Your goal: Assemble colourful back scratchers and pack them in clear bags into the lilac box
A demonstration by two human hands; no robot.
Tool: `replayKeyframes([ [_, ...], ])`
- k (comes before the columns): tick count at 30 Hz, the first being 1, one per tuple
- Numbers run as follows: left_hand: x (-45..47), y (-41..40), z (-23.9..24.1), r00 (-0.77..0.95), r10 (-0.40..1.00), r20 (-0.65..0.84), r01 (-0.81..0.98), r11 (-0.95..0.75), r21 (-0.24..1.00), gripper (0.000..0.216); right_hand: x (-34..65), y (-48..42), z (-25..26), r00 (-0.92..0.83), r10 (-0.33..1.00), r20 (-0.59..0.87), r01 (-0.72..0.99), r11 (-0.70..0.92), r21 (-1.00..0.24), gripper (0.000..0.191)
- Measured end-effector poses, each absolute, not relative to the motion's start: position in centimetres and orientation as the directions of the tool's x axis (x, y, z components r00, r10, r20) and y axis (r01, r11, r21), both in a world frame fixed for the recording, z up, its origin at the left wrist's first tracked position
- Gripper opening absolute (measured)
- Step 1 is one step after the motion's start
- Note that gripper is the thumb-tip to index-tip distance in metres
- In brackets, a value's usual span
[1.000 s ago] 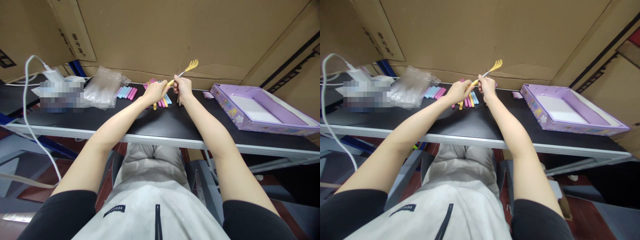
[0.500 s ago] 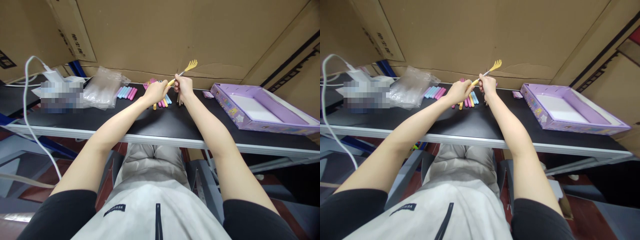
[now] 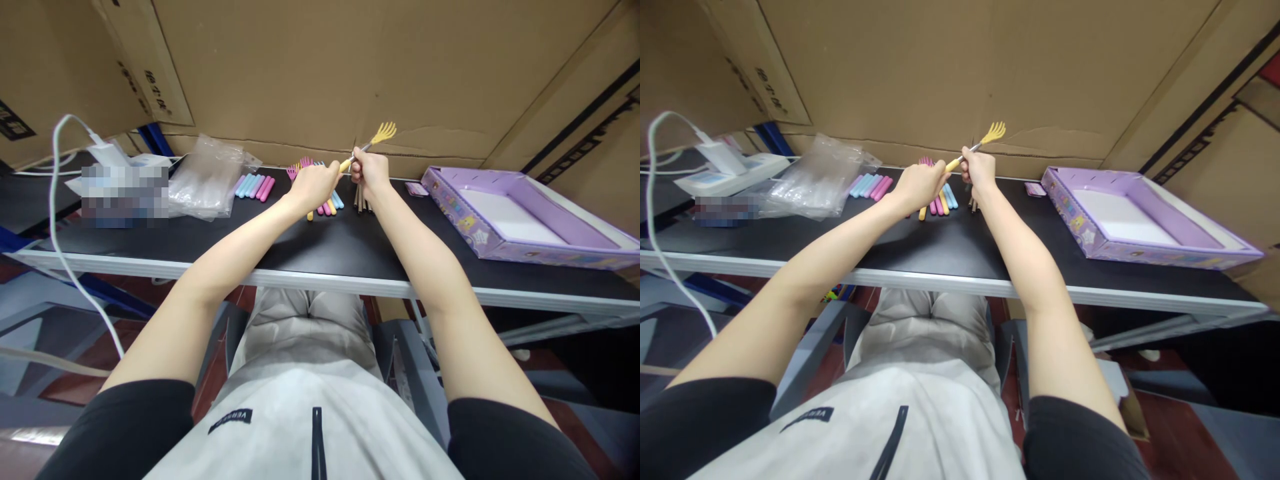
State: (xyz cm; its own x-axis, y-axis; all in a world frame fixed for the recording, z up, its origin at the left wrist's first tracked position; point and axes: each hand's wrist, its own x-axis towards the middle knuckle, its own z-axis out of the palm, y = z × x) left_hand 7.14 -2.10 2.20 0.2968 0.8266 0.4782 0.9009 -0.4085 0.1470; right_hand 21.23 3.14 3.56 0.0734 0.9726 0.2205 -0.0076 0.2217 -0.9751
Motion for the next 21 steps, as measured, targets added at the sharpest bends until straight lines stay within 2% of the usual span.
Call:
replayKeyframes([
  [8, 7.5, -2.8, 2.6, 0.271, 0.847, 0.457, 0.909, -0.381, 0.167, 0.030, 21.6, 3.0, 3.7, 0.105, 0.976, 0.193, -0.018, 0.196, -0.980, 0.048],
  [12, 7.2, -3.6, 2.3, 0.297, 0.854, 0.427, 0.910, -0.389, 0.143, 0.032, 22.2, 2.7, 3.5, 0.034, 0.984, 0.176, -0.040, 0.178, -0.983, 0.040],
  [17, 7.7, -3.2, 1.2, 0.335, 0.837, 0.432, 0.884, -0.438, 0.164, 0.033, 22.3, 3.7, 5.2, -0.017, 0.962, 0.273, -0.100, 0.270, -0.958, 0.051],
  [19, 8.1, -2.5, 1.0, 0.341, 0.816, 0.467, 0.862, -0.470, 0.191, 0.034, 21.8, 3.9, 6.7, 0.016, 0.975, 0.221, -0.167, 0.220, -0.961, 0.056],
  [21, 8.5, -1.9, 1.3, 0.328, 0.799, 0.504, 0.845, -0.487, 0.221, 0.036, 21.1, 3.8, 8.3, 0.065, 0.993, 0.100, -0.284, 0.114, -0.952, 0.058],
])
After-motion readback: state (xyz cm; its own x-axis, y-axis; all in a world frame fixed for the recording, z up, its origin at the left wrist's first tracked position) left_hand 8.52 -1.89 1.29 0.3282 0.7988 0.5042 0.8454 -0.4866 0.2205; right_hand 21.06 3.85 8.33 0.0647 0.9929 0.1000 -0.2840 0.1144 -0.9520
